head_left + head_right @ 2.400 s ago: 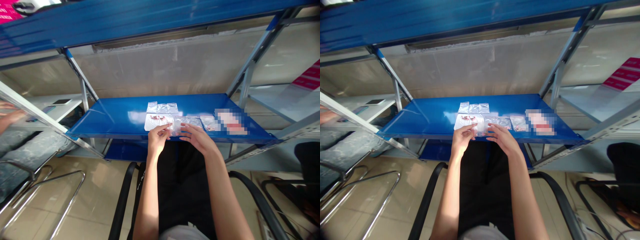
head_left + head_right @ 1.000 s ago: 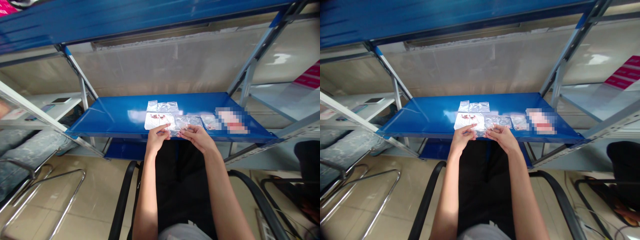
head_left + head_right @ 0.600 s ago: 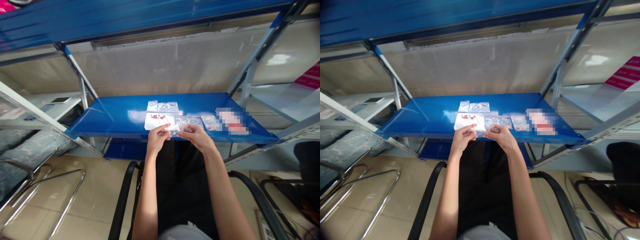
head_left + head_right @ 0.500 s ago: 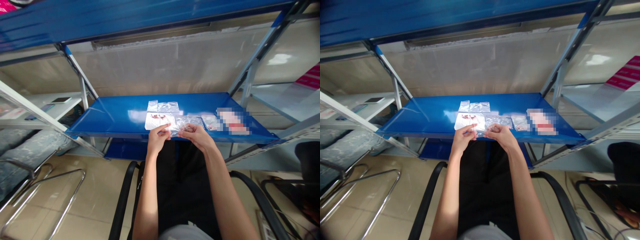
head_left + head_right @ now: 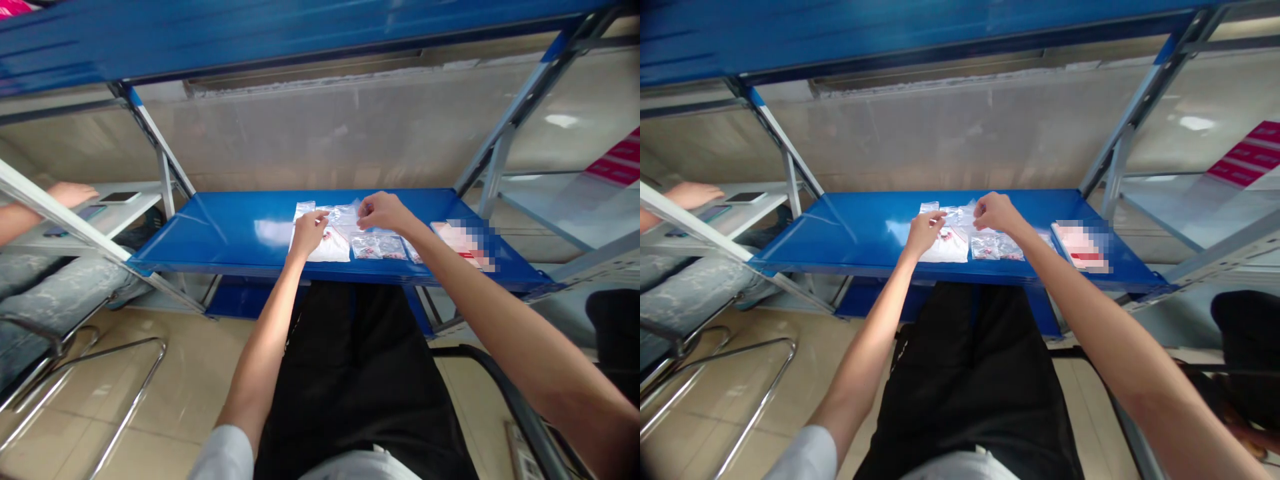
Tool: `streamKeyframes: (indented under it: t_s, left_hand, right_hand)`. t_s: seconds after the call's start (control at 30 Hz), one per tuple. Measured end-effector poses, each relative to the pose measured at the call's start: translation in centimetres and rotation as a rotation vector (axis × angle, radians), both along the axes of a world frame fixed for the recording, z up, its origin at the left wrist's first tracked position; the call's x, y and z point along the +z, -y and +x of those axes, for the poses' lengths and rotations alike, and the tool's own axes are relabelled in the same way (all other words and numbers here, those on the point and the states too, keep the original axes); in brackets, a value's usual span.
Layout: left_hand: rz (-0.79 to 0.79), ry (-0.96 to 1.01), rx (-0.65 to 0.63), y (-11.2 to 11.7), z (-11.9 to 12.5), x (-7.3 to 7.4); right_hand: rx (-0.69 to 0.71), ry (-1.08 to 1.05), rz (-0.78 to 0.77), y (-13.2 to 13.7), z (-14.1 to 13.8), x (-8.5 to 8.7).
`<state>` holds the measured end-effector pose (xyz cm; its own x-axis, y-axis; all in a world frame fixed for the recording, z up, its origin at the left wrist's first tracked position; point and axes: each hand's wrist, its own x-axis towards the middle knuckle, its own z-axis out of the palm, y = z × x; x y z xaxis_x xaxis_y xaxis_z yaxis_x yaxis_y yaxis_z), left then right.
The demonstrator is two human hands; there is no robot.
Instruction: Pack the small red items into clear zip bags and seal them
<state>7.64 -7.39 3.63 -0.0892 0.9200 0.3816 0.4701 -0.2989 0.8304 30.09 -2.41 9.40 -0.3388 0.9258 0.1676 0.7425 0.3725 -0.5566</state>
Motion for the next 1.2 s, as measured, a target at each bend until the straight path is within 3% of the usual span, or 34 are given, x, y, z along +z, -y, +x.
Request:
streamKeyframes:
  t_s: [0.13, 0.27, 0.5, 0.73, 1.03, 1.2]
  left_hand:
    - [-0.002, -0.129, -0.139, -4.4, 0.2, -0.2]
    - [-0.022, -0.189, -0.18, -6.1, 0.2, -1.3]
    - [-0.083, -0.309, -0.204, -6.7, -0.3, -2.7]
    - [-0.121, -0.304, -0.21, -6.6, -0.5, -2.5]
    - [-0.057, -0.348, -0.178, -7.4, -0.4, -2.3]
    - [-0.048, -0.331, -0.191, -7.0, -0.5, -2.6]
  right_hand:
    - [0.019, 0.326, 0.125, -1.3, -3.3, 0.9]
    - [0.016, 0.462, 0.161, -1.0, -5.3, 0.6]
    - [0.037, 0.629, 0.107, 0.1, -7.0, 0.8]
    - [0.114, 0.674, 0.119, -0.9, -7.1, 0.6]
    - [0.092, 0.558, 0.071, -1.6, -6.4, 0.9]
    - [0.094, 0.53, 0.152, -1.2, -5.8, 0.6]
